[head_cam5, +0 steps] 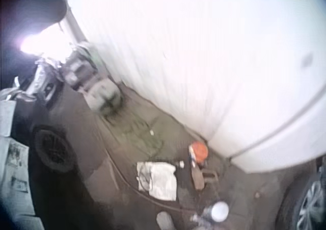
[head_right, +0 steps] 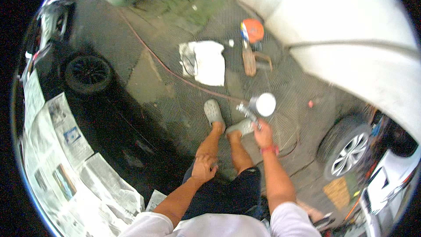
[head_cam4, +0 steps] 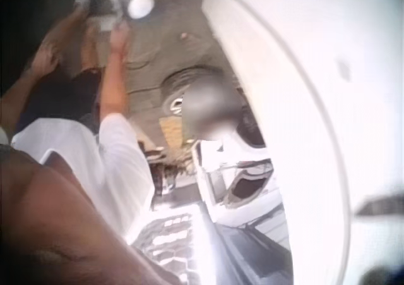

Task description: The person uses a spray gun to apply paint to the front bumper of a car. The car is masked with newspaper to protect surrounding areas. The person moves the spray gun back and forth across the bumper surface to apply the paint.

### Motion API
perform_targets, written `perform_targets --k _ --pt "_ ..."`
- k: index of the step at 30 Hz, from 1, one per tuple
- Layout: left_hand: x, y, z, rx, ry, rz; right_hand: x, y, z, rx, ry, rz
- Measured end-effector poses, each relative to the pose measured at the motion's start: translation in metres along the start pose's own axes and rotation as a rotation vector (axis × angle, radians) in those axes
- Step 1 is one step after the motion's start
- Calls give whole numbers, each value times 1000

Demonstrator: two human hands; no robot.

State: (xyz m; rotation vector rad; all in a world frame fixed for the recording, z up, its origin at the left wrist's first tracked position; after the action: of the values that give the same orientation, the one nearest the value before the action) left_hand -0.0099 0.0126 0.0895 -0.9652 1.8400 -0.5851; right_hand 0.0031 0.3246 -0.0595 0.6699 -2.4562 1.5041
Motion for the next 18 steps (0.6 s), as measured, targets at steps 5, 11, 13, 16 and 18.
perform_targets --k 5,11,13,16,18 --pt "-100 23 -70 -191 -276 278 209 -134 -117 84 34 -447" --pt "-213 -19 -214 -630 -562 546 385 -288 -182 151 -112 -742" --pt "-230 -34 -236 -695 -616 563 426 -334 -189 193 -3 -919" --pt "-246 -54 -255 -728 -714 502 468 -375 -191 283 -114 -1037" --pt "-251 -71 -267 -822 -695 495 481 -390 -183 454 -63 -1030"
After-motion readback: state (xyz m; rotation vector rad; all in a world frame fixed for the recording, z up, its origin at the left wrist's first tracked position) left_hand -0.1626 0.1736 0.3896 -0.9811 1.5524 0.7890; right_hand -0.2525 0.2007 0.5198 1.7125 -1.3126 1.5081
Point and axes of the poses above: each hand's wrist, its own y-axis towards the middle knuckle, its own z-axis out of the palm, x = y × z, the point moved 10 cm from there along y, towards the middle knuckle, and after that the axes turned 10 degrees about z, right-handed, at the moved point
